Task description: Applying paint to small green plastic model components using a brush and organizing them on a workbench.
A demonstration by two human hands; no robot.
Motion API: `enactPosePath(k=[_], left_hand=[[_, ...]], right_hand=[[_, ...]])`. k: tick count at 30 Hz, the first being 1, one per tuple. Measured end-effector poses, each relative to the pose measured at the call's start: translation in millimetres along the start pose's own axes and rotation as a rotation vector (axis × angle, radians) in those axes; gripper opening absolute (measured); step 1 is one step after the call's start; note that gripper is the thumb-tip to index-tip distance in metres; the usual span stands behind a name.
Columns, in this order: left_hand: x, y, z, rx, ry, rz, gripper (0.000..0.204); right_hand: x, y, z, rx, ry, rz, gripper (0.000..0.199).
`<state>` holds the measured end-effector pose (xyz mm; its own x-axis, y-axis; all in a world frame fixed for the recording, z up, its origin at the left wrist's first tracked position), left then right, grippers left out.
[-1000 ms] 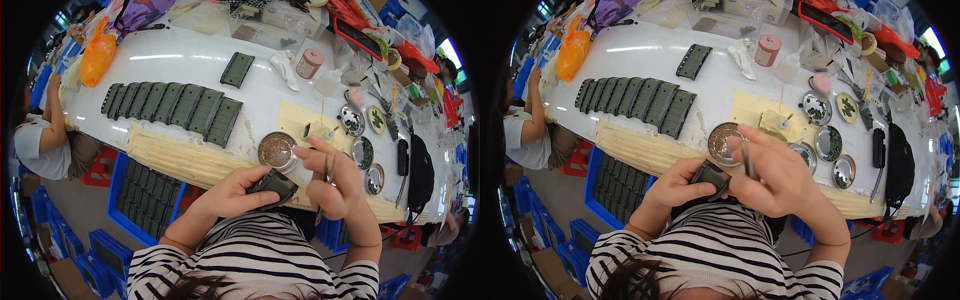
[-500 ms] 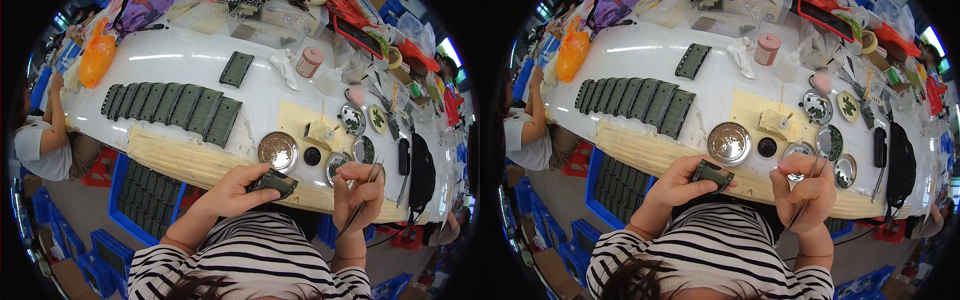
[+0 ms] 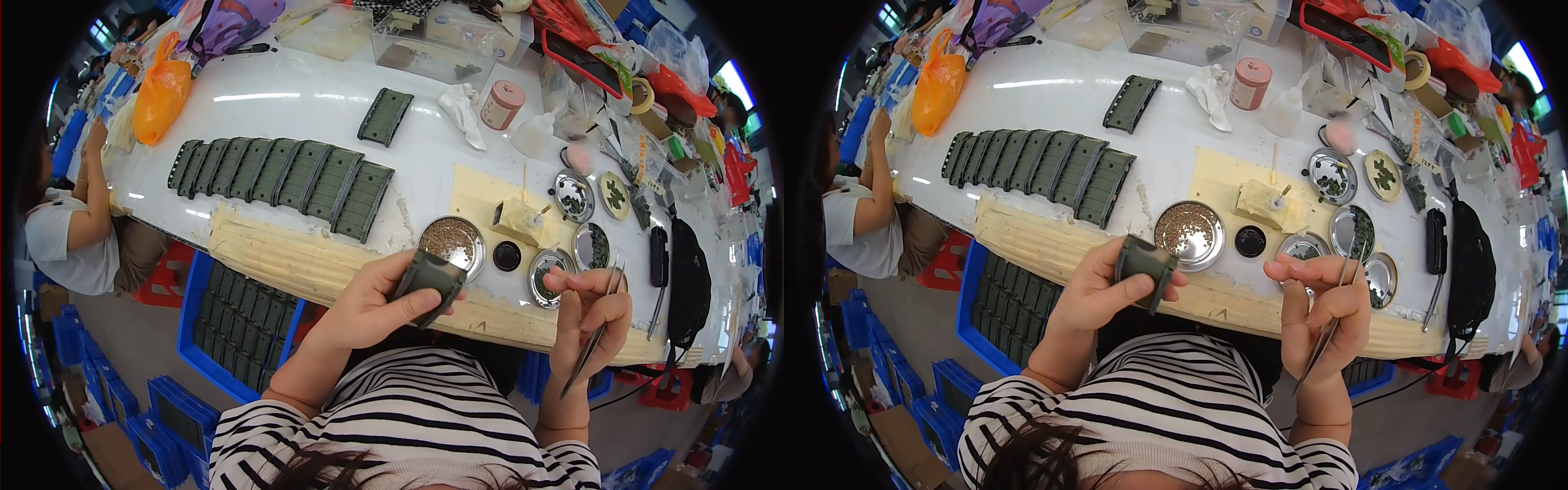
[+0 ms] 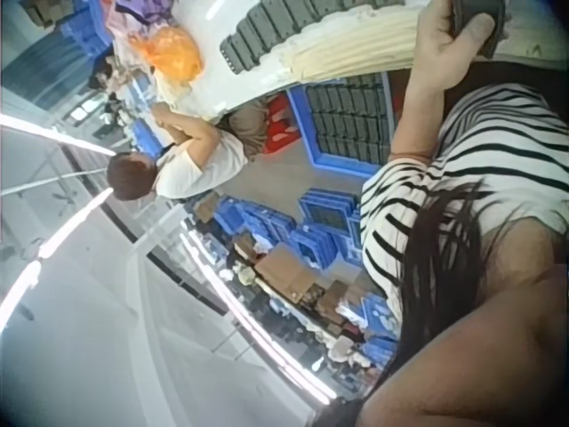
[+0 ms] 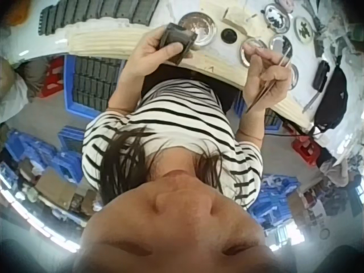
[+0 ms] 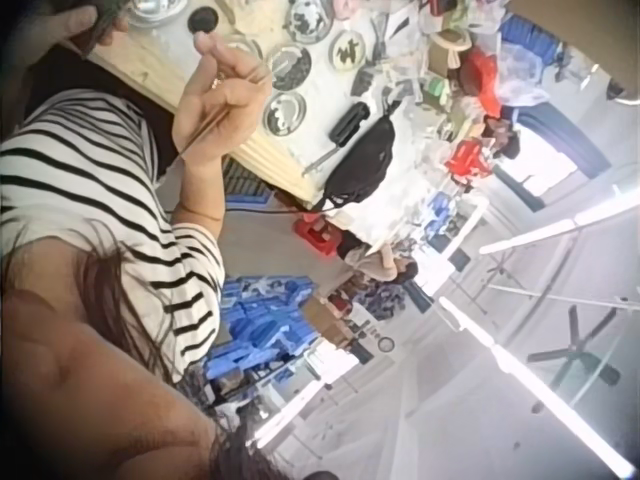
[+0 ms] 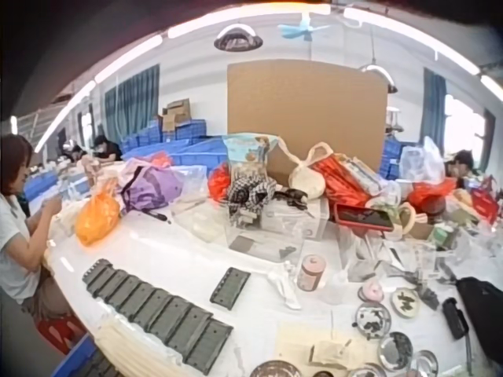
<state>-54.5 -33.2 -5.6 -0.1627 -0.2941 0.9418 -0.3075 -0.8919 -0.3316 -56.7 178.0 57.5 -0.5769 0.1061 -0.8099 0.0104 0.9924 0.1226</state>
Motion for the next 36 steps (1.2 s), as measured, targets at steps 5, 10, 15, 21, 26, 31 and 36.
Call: enactPosePath(k=[5,10,15,21,26,31,36], left_hand=[[5.9,43.6,-10.1,0.393,-0.056,-0.145,0.035],[16.5,45.5,-21.4,0.486,-0.174,-0.431,0.052],[18.1,40.3,-24.5,0.521,-0.236,-0.670,0.071],[41.7,53.3,-9.6,0.608,-0.358,-0.845,0.042],[76.4,102.5,-15.5,0.681,-0.370,-0.950,0.045],[108.7,168.1,-66.0,0.717,-0.133,-1.216,0.056],[104.4,199.7,-129.9,0.607,-0.042,-1.620,0.071]], right_hand=[[0.0,7.3,5.1,0.057,-0.028,-0.041,0.026],[2.5,8.5,6.9,0.010,-0.044,-0.036,0.024],[8.0,16.0,0.9,-0.004,-0.039,0.079,0.016],[18.3,29.7,-6.8,0.065,-0.095,0.173,0.018],[17.7,29.6,-7.2,0.038,-0.045,0.342,0.018],[14.9,26.9,-5.7,0.017,-0.028,0.378,0.019],[12.7,26.9,-3.7,0.031,-0.020,0.380,0.020]])
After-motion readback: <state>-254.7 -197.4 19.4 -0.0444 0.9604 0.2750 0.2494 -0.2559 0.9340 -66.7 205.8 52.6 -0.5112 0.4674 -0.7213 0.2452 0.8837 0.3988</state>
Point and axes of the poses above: each hand's wrist, its own z-axis away from the middle knuckle, its own y-axis out of the back of the hand, x = y × z, the point moved 6 cm from there along -z, towards the middle knuckle, and after that the axes turned 6 degrees about -z, right-handed, at the moved point
